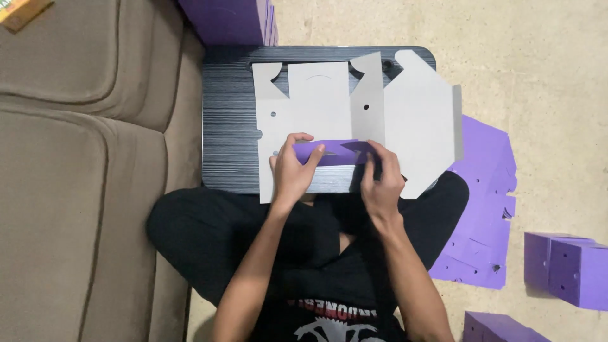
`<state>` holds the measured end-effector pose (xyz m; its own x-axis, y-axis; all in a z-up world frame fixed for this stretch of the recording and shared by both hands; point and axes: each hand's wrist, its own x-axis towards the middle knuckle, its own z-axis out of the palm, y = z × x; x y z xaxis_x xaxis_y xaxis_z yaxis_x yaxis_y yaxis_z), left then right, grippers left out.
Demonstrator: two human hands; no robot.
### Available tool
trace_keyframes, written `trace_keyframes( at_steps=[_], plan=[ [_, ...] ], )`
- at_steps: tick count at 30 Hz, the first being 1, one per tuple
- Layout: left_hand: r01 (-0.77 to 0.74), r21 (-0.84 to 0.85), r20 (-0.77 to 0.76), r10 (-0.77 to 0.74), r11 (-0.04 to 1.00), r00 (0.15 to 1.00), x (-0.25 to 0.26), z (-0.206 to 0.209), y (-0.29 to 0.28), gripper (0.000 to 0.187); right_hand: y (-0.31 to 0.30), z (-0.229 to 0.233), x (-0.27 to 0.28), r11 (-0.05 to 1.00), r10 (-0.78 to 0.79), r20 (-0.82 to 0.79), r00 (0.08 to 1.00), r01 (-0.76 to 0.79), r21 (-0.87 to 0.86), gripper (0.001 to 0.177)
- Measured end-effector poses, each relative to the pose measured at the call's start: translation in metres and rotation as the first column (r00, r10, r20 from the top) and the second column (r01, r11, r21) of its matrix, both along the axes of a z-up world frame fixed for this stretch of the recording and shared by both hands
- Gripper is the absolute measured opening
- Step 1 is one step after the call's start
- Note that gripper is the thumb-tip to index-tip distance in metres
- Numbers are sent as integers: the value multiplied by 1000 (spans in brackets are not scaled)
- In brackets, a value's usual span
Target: Assembling a cardboard box from a flat template by folding and tucking flaps.
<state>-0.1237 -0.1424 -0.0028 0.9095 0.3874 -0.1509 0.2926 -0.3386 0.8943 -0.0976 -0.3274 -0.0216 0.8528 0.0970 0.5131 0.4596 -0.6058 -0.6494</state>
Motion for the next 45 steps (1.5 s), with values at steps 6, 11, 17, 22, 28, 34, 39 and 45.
trace_keyframes(
  at_steps=[6, 11, 17, 22, 28, 34, 39, 45],
  plan=[
    [13, 0, 12, -13, 1000, 1000, -1, 2, 0, 33, 16, 13, 1, 988, 130, 147, 981, -114, -108, 36],
    [76, -20, 20, -76, 997, 997, -7, 14, 4, 38, 18, 8, -3, 961, 186, 148, 971, -149, -232, 44],
    [144, -28, 34, -143, 989, 989, -10, 5, 8, 40, 26, 8, -8, 929, 244, 107, 964, -201, -311, 43],
    [176, -13, 11, -175, 984, 984, -12, 6, 9, 35, 30, 3, -11, 914, 298, 117, 947, -248, -321, 40],
    [157, 2, 68, -157, 988, 985, -13, -12, 8, 20, 30, 16, -13, 909, 368, 131, 921, -326, -258, 43],
    [124, 0, 90, -124, 992, 988, -13, -7, 6, 18, 35, 18, -35, 894, 362, 165, 917, -392, 217, 35],
    [116, -48, 96, -111, 992, 989, -13, -1, 5, 20, 40, 44, -35, 962, 212, -118, 970, -229, -147, 53],
    [141, -29, 97, -138, 990, 986, -12, -5, 7, 22, 20, 9, -22, 842, 3, 125, 992, 65, -535, 42]
  ],
)
